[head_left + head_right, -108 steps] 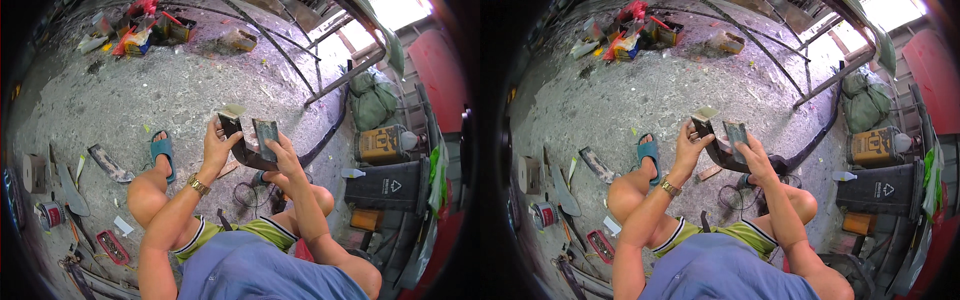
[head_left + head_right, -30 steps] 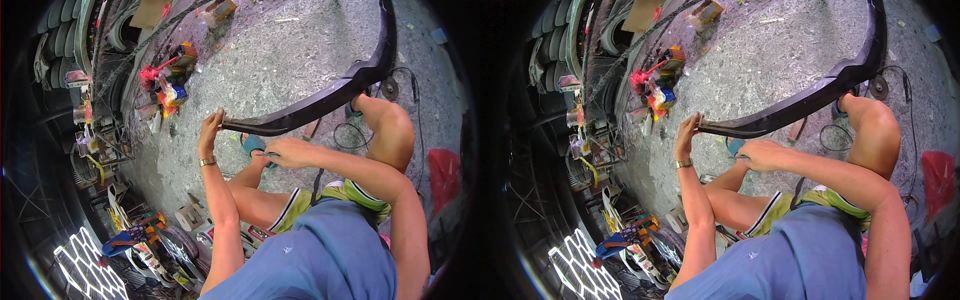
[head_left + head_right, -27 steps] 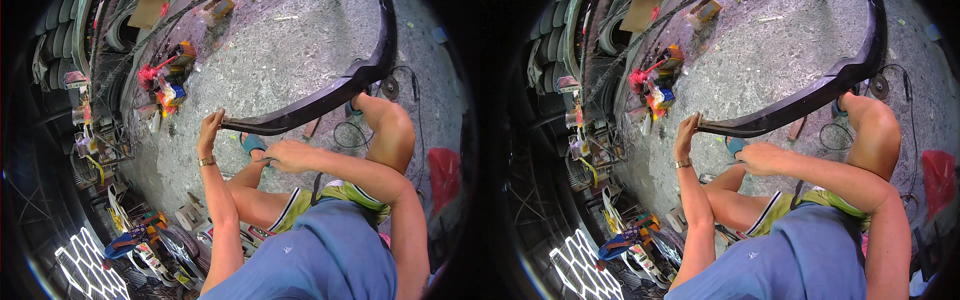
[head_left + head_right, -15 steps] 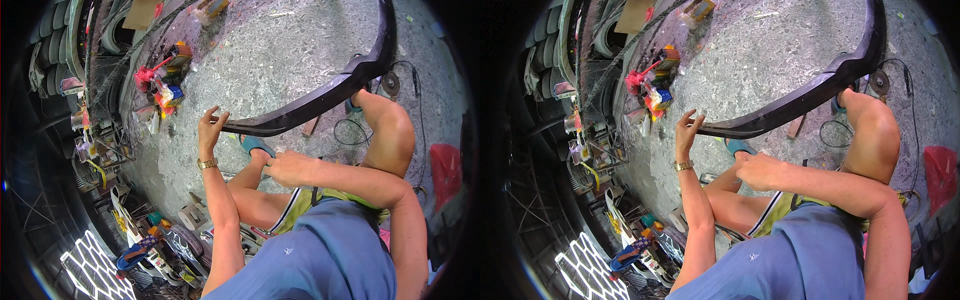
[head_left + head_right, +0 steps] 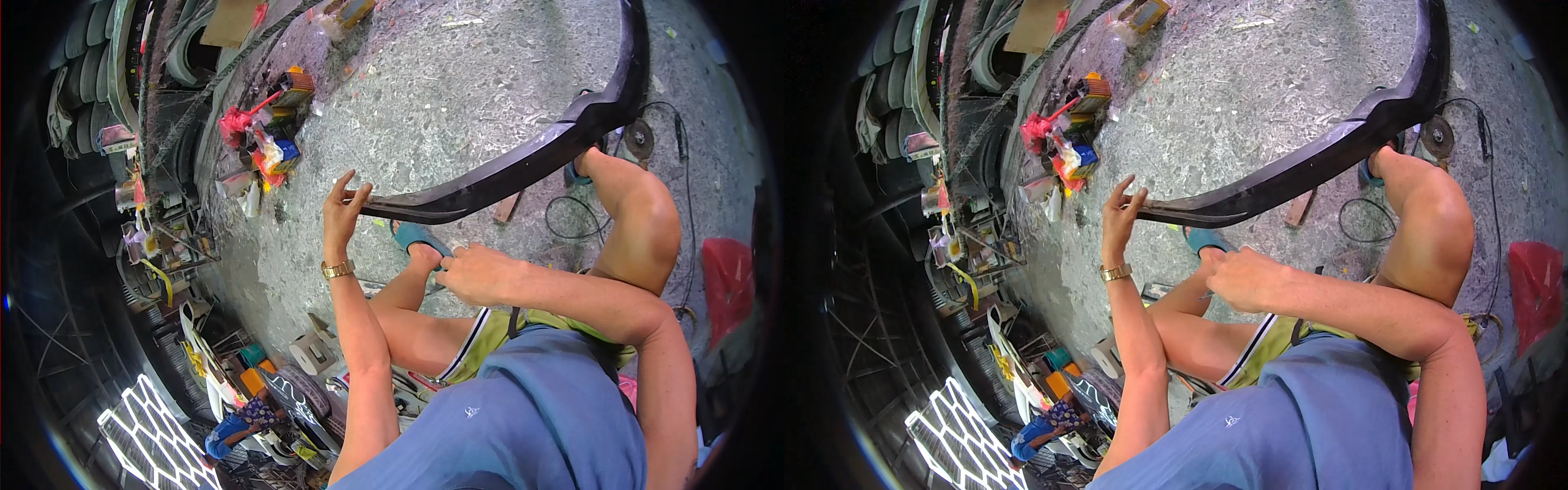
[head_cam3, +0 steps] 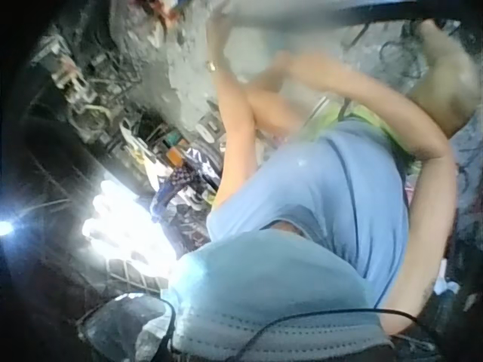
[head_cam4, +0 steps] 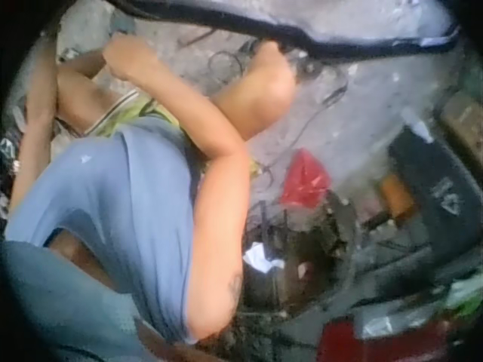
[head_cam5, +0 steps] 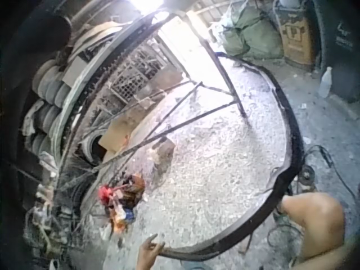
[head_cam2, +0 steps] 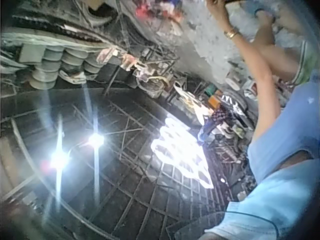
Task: Sanding a black car spoiler or bumper lip by hand using sandpaper.
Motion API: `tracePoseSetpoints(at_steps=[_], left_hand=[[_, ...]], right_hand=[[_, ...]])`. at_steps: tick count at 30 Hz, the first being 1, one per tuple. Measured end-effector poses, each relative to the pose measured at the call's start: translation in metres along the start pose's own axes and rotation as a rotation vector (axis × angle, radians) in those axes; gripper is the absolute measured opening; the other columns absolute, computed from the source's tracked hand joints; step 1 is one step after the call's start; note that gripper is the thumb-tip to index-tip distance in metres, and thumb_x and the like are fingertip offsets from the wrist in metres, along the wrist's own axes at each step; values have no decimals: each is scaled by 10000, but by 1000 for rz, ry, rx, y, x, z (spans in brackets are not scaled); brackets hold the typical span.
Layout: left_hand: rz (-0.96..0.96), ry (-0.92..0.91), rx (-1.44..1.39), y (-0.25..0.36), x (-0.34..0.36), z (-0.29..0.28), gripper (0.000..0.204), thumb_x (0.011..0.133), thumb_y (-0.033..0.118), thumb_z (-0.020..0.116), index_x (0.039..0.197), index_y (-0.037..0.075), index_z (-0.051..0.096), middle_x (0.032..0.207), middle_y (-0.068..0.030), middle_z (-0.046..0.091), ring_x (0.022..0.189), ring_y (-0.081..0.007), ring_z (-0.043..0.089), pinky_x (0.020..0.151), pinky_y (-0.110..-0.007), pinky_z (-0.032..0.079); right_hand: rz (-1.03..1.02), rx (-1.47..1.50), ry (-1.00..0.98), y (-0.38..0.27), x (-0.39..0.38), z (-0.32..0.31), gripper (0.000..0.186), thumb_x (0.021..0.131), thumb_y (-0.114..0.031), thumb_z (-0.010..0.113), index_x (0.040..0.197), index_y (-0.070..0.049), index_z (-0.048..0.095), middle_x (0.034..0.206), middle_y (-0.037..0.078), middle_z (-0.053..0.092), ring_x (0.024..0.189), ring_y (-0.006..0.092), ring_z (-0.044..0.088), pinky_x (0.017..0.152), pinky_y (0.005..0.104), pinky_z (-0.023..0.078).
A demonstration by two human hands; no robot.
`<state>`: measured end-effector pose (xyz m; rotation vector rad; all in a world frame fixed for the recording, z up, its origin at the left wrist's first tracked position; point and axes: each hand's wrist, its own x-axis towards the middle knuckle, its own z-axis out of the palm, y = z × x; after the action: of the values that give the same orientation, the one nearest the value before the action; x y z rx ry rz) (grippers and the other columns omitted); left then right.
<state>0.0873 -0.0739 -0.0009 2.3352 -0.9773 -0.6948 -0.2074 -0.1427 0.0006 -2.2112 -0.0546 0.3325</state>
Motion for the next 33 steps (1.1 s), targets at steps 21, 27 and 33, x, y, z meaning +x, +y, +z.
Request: tracePoseSetpoints(at_steps=[21,27,33], left_hand=[[-63,88,-299,-25,18,17,644,1012,585,416,922,11,692,629,-9,563,572,-86,484,563,-253,355],[-158,36,-597,-30,9,2,409,1004,374,569,1154,5,659,772,-10,629,664,-97,552,639,-270,428],[-160,-222,-677,-19,-17,-23,525,931,243,665,1332,-60,512,1124,-110,668,1091,-173,617,983,-315,448]], right_hand=[[-32,56,21,1,0,0,253,854,-116,542,1062,-18,647,1074,172,648,1016,358,627,878,486,502],[74,390,96,12,0,-29,335,844,-92,540,1174,-37,554,1048,224,646,999,396,640,845,489,502],[242,656,445,42,24,-80,239,857,-85,541,1089,-28,555,932,236,661,918,414,650,789,461,491]])
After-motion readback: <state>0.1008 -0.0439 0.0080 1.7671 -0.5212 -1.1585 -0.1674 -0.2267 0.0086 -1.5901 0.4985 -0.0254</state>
